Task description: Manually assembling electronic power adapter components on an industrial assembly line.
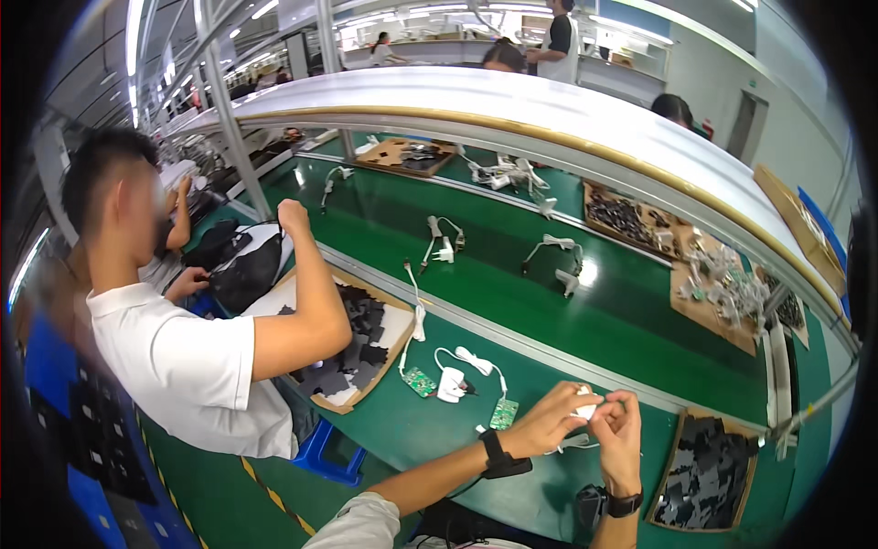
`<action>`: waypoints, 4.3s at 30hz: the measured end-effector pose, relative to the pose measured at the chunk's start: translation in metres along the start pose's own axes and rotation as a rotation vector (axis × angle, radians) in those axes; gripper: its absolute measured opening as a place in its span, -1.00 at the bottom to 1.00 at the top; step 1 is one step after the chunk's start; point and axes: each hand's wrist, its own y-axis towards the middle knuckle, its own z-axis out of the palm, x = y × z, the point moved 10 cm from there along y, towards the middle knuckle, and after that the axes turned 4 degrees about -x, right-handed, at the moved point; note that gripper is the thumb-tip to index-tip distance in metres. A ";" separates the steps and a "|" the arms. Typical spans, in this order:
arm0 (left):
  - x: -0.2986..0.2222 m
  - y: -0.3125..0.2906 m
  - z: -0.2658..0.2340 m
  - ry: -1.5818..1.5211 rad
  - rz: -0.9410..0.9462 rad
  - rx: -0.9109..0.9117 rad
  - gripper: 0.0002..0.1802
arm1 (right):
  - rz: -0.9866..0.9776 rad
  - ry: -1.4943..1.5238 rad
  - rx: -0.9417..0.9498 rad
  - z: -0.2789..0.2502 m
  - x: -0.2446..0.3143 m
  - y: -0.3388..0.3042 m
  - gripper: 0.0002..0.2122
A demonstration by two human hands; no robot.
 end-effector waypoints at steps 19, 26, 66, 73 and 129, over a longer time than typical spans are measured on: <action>0.047 -0.008 0.013 -0.624 -0.497 0.109 -0.58 | -0.314 -0.239 0.070 0.024 0.027 0.000 -0.55; 0.066 -0.021 0.027 -0.726 -0.512 0.123 -0.62 | -0.420 -0.534 0.100 0.027 0.030 0.000 -0.62; 0.077 -0.036 0.032 -0.711 -0.801 0.157 -0.48 | -0.669 -0.614 -0.198 0.001 0.020 -0.011 -0.74; 0.070 -0.017 0.019 -0.635 -0.749 0.087 -0.52 | -0.781 -0.718 -0.204 0.008 0.038 -0.006 -0.75; 0.066 -0.020 0.036 -0.576 -0.708 0.151 -0.54 | -0.081 0.125 0.169 -0.022 0.223 -0.055 -0.32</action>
